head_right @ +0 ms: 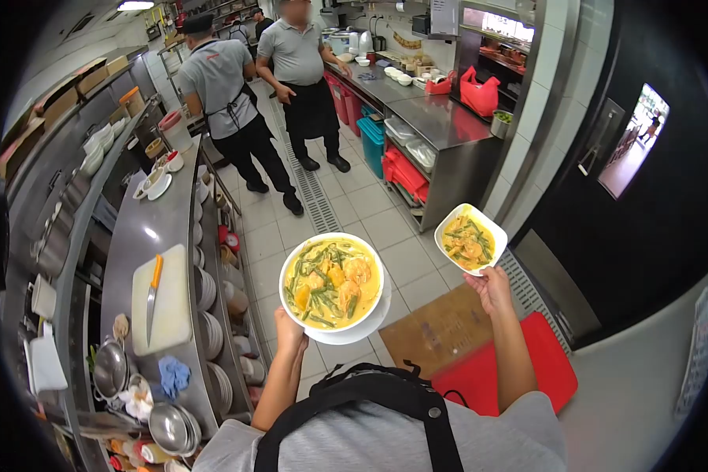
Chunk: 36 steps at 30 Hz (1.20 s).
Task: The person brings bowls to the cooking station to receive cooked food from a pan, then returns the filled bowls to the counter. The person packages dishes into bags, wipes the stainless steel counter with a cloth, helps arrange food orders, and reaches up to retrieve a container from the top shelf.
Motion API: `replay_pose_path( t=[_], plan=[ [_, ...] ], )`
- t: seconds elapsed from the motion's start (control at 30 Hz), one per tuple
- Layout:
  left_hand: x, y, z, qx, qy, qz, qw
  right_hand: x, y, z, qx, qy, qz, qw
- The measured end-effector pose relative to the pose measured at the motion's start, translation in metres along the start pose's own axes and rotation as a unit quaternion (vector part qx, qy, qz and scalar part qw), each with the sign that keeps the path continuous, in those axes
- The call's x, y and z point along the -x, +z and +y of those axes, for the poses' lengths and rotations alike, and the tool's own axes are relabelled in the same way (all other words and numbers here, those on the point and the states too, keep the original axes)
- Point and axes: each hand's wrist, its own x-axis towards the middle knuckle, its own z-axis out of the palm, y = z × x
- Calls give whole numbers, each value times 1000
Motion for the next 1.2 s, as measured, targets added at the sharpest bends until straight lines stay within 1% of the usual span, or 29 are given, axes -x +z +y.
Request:
replay_pose_path(
  t=[0.03,0.1,0.17,0.23,0.3,0.4,0.47,0.57,0.63,0.7,0.73,0.8,0.87,0.93,0.97,1.03,1.07,1.17,1.2],
  plan=[
    [-12,12,10,9,-17,21,1000,-12,20,-16,16,7,9,1000],
    [-60,24,12,5,-18,41,999,-65,51,-13,8,9,11,1000],
    [-112,41,8,-4,-14,27,1000,-118,79,-14,5,17,18,1000],
    [-162,63,7,-3,-15,24,1000,-171,101,-10,-26,22,1,999],
    [-204,87,6,2,-20,4,1000,-210,120,-27,-23,18,12,1000],
    [-278,138,0,2,-23,9,1000,-279,142,-39,-29,13,22,999],
    [-336,157,-23,-6,-34,-2,999,-326,145,-49,-31,16,27,999],
    [-392,210,-44,-7,-39,-30,999,-378,131,-71,-34,13,28,999],
    [-435,243,-64,-11,-31,-41,999,-412,127,-86,-24,-7,60,998],
    [-476,276,-90,-26,-47,-30,998,-452,113,-101,-27,-12,72,997],
    [-491,300,-112,-25,-40,-28,999,-476,92,-115,-22,-10,78,997],
    [-537,327,-135,-28,-27,-33,999,-511,83,-131,-16,-20,95,995],
    [-594,348,-166,-37,-18,-39,998,-554,72,-146,-11,-29,99,995],
    [-631,371,-186,-46,-6,-43,998,-589,58,-158,-6,-45,91,995],
    [-626,392,-223,-59,-2,-25,998,-619,11,-162,-12,-24,82,996],
    [-664,405,-243,-56,12,-38,998,-640,9,-172,-4,-53,89,995],
    [-692,403,-265,-79,20,-40,996,-659,6,-171,-10,-57,90,994],
    [-726,436,-285,-82,12,-38,996,-693,-4,-181,-18,-71,103,992],
    [-721,441,-319,-100,12,-13,995,-719,-40,-175,-24,-53,95,994]
  ],
)
